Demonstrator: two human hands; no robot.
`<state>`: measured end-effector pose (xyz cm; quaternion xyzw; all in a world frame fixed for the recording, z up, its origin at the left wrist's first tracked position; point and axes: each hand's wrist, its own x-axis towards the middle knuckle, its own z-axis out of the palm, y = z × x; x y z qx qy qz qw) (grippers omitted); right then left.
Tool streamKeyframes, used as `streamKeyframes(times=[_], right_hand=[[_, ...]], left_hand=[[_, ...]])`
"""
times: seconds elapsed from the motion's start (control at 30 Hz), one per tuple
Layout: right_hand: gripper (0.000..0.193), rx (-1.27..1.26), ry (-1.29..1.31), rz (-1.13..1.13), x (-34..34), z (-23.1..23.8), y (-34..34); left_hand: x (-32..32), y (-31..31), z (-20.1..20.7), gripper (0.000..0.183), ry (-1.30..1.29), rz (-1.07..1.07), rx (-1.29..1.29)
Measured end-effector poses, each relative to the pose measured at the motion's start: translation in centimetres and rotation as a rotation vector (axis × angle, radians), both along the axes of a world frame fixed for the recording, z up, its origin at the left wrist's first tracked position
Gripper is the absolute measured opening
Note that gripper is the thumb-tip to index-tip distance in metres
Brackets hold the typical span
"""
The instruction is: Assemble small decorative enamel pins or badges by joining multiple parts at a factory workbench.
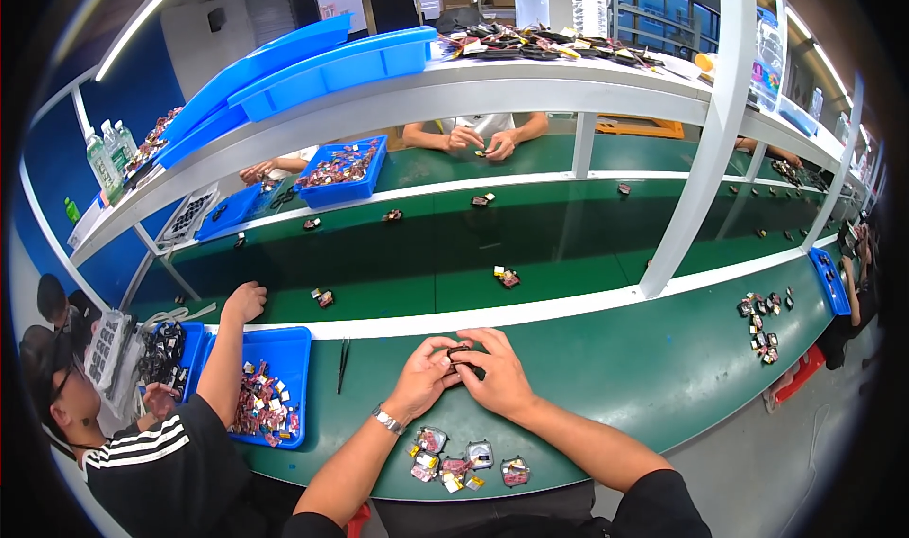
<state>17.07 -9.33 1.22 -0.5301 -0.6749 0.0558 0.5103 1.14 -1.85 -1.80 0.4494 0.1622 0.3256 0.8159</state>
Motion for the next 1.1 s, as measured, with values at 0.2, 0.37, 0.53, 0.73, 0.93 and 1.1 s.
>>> streamKeyframes(times=[0.2,0.37,0.53,0.73,0.93,1.1], right_hand=[[0.019,-0.003,0.027,0.021,0.3,-0.5,-0.1],[0.018,-0.003,0.031,0.005,0.2,-0.5,-0.2],[0.018,0.007,-0.01,0.006,0.4,-0.5,-0.1],[0.019,0.007,0.029,0.012,0.1,-0.6,-0.3],[0.021,0.06,-0.131,0.043,0.8,1.3,-0.5],[0.022,0.082,-0.087,0.026,0.6,0.3,-0.3]], left_hand=[[0.1,0.1,-0.3,0.023,-0.003,-0.018,-0.02],[0.2,-0.2,0.1,0.024,0.006,-0.019,-0.024],[0.2,-0.3,0.1,0.025,0.017,0.003,-0.009],[0.4,-0.3,-0.5,0.025,0.029,0.013,0.04],[0.5,-0.7,0.1,0.023,0.001,0.031,0.035],[0.3,-0.4,-0.5,0.023,-0.044,0.008,0.033]])
